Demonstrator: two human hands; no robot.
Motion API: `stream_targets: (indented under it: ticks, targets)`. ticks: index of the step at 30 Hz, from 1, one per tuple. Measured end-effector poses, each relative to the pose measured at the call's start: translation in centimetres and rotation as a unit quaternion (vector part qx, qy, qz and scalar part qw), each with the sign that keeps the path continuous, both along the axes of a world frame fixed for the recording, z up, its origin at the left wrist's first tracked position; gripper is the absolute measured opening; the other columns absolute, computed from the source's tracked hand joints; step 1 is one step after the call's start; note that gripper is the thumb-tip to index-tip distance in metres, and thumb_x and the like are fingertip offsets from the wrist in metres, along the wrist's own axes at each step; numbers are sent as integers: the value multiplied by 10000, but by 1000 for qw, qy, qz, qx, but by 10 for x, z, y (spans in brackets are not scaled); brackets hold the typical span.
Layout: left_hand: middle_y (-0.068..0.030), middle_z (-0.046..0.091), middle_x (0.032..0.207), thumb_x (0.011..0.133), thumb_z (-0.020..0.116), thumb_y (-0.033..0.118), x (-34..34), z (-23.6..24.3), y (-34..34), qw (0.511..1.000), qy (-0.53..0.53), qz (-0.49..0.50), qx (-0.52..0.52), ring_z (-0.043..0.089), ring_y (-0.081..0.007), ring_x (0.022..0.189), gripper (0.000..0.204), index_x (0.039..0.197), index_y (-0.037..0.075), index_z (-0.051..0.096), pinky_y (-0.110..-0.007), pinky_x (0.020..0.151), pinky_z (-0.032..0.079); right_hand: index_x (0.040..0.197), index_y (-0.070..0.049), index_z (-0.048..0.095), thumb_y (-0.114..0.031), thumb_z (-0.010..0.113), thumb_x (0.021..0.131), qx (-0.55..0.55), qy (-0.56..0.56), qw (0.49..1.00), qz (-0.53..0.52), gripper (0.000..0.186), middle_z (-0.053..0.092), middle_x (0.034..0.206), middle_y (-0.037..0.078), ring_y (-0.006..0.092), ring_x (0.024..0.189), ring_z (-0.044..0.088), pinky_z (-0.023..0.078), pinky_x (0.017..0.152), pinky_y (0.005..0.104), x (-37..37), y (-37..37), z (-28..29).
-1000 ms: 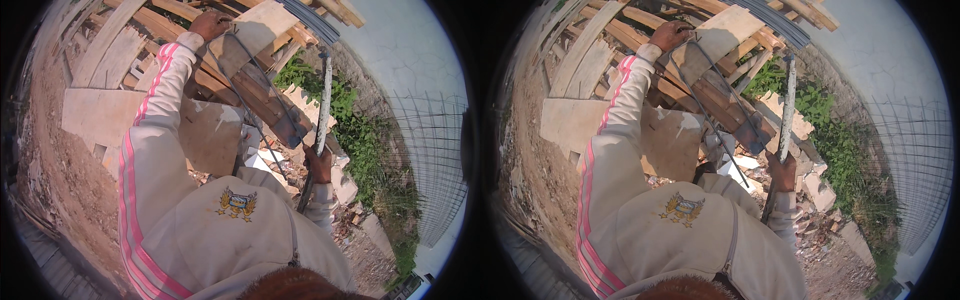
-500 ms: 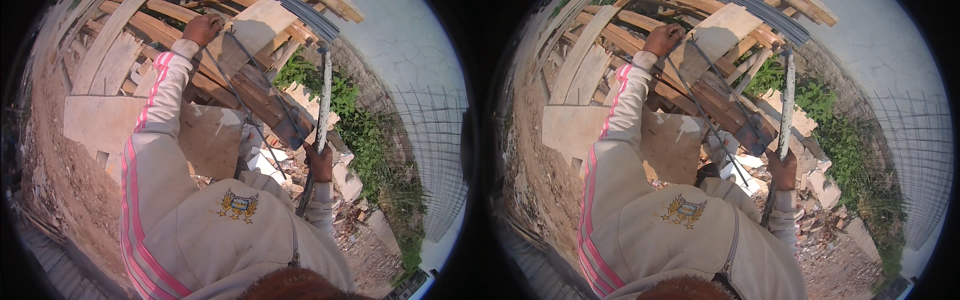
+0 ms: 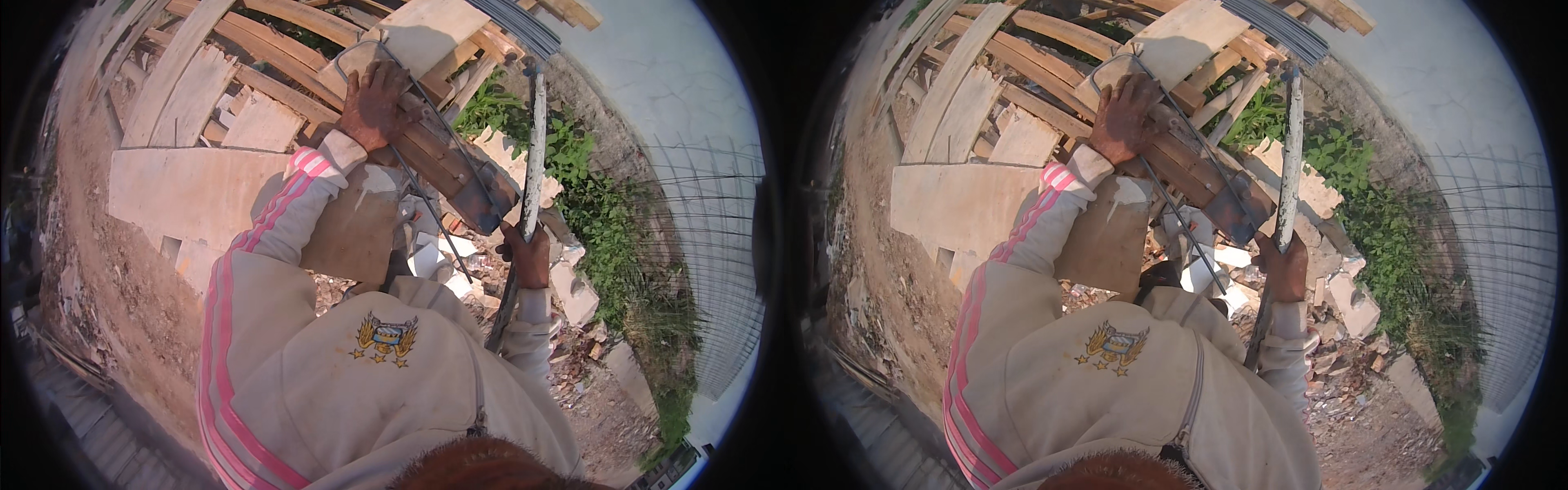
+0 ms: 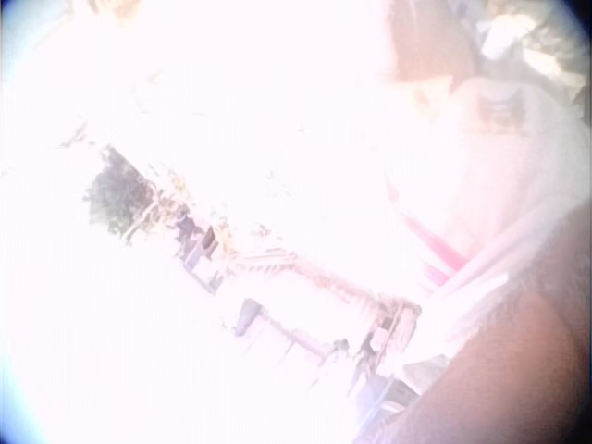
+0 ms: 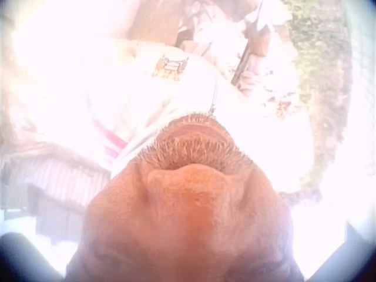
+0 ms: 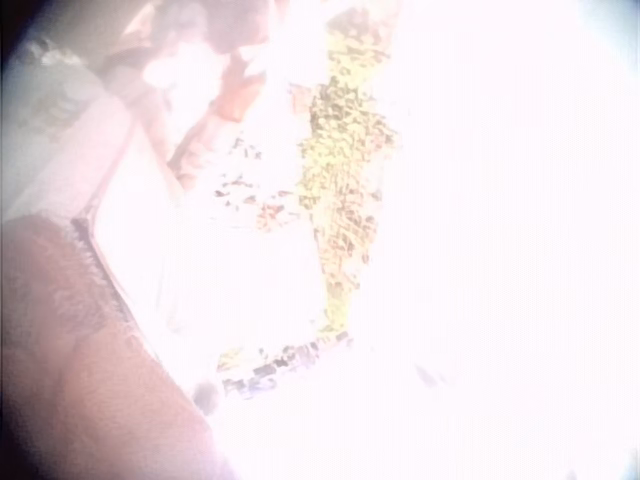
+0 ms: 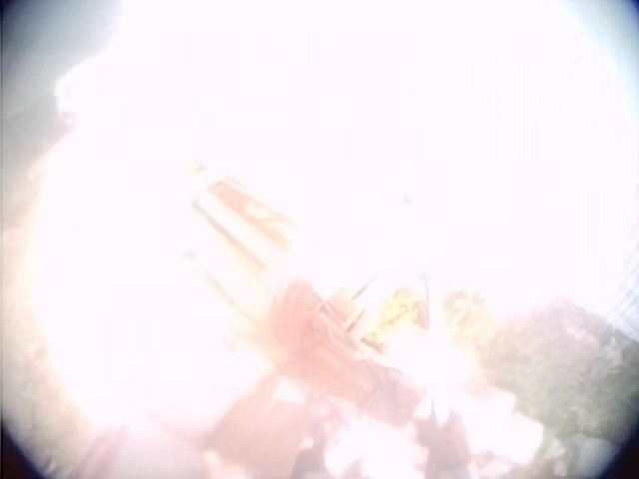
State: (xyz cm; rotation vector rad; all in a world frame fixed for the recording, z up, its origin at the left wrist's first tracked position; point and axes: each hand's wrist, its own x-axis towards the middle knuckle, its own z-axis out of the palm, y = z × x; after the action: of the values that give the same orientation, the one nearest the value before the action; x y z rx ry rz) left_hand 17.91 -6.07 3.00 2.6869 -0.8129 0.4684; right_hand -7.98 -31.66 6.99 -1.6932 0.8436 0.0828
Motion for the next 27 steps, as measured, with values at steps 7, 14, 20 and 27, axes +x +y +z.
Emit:
stream_targets:
  ticks: [7,14,20,27]
  targets:
    - [-168,389,1545,770,557,831,-12,-13,-15,993,-10,66,100,314,-340,1467,1016,1506,141,435,-662,1158,188,852,-30,567,-214,782,878,-87,-34,994,58,284,504,662,-15,89,609,450,384,545,284,-33,-43,2]
    - [-166,375,1559,760,526,863,4,-28,-22,984,-52,100,137,317,-347,1466,1056,1518,138,412,-668,1157,183,964,-28,585,-154,805,876,-63,-33,996,49,268,516,724,-40,75,645,476,420,587,250,-122,-116,29]
    - [-163,370,1562,757,517,870,-8,-31,-28,978,-39,158,128,315,-348,1467,1066,1521,136,406,-668,1157,182,1077,24,689,-112,761,873,-205,-2,967,154,256,700,808,33,90,714,611,505,657,280,-188,-187,-6]
    - [-160,365,1566,753,508,878,-27,-27,-14,965,-33,231,119,313,-349,1468,1078,1524,133,398,-668,1158,180,947,-34,708,-197,797,839,-297,28,890,345,215,654,679,87,140,605,603,491,577,319,-165,-259,-14]
